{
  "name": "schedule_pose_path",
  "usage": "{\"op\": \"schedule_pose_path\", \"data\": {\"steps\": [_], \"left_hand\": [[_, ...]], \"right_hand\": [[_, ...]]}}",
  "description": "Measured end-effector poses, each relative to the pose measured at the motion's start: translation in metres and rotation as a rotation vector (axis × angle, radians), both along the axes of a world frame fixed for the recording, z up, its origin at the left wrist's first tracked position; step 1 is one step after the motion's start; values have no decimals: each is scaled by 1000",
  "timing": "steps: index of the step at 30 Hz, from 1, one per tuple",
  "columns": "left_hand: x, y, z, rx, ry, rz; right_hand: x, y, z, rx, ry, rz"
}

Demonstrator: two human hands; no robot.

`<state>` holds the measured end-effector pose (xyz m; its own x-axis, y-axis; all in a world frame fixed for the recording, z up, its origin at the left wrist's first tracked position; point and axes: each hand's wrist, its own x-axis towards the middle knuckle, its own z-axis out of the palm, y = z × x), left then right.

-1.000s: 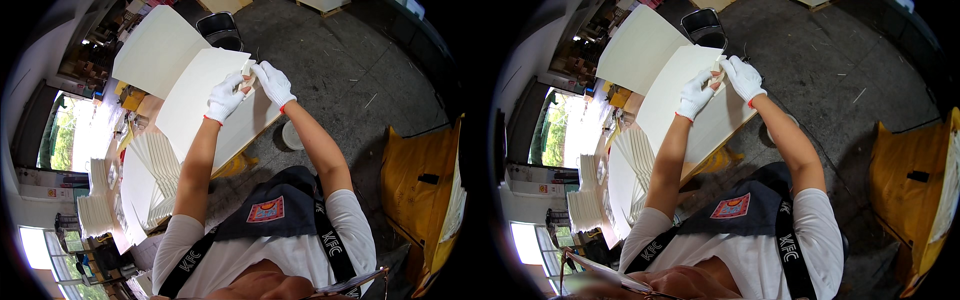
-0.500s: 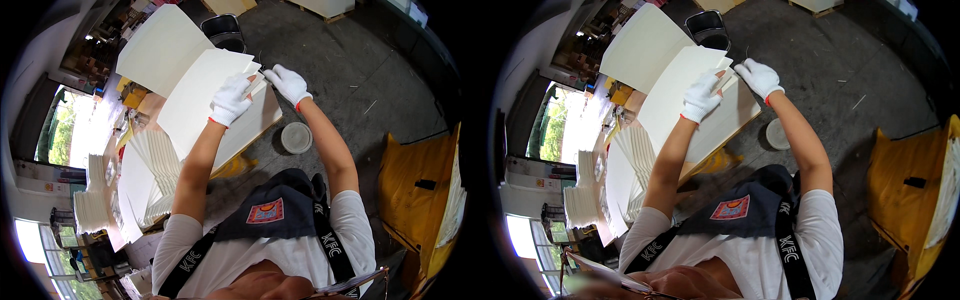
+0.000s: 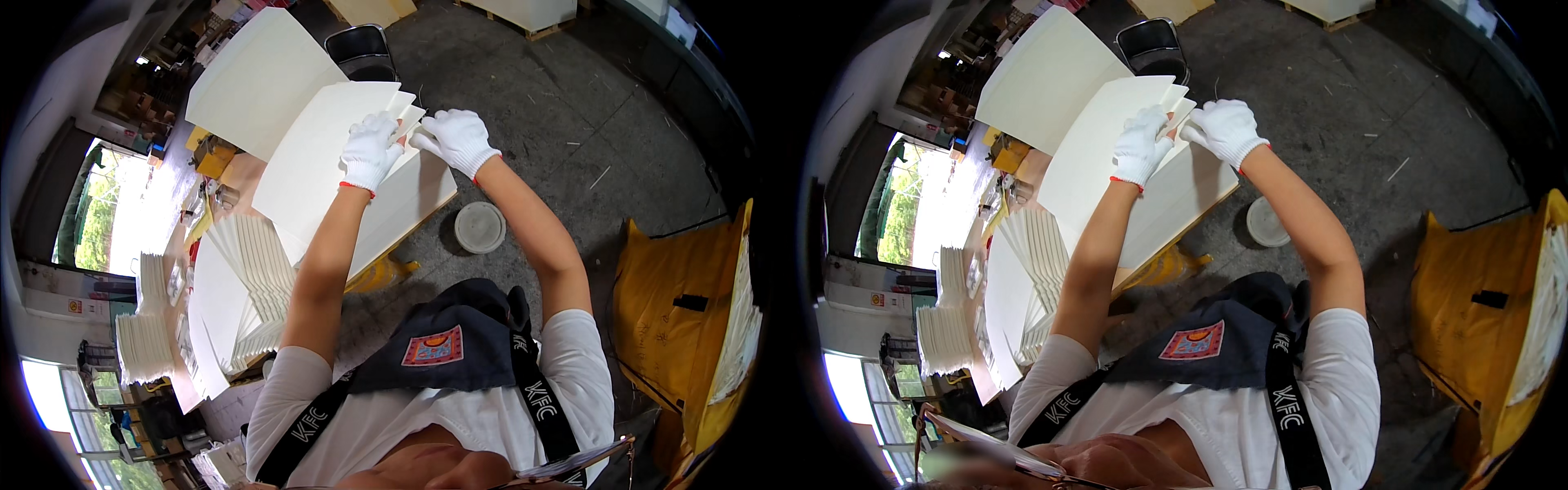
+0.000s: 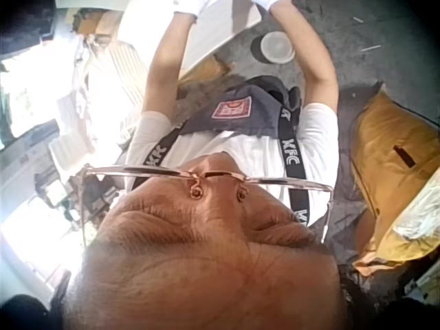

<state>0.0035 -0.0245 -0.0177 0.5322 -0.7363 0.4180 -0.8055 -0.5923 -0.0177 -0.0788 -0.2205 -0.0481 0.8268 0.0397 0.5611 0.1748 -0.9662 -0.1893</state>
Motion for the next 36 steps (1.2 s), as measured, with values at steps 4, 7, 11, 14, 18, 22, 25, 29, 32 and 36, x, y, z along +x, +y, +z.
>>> {"op": "schedule_pose_path", "data": {"steps": [4, 7, 11, 14, 18, 22, 25, 29, 32, 36], "left_hand": [[0, 0, -3, -38, 50, -11], [2, 5, -1, -118, 135, -76], [-11, 11, 11, -170, 494, -17], [-14, 11, 14, -182, 589, 28], [-12, 12, 10, -156, 517, 8], [-11, 11, 7, -168, 514, 4], [-13, 11, 8, -230, 582, 33], [-13, 13, 7, -246, 612, 28], [-18, 10, 11, -171, 538, 7], [-18, 10, 6, -210, 513, -25]], "right_hand": [[9, 3, 10, 104, 27, 64], [13, 11, 9, 500, 151, 72], [5, 21, 8, 857, 278, 13], [5, 23, 2, 837, 242, -20], [7, 25, -1, 816, 210, -25], [6, 25, -3, 831, 200, -25], [7, 24, -5, 803, 217, -31], [6, 26, -2, 737, 238, -38], [7, 25, -5, 769, 220, -34], [9, 26, -7, 794, 225, -52]]}}
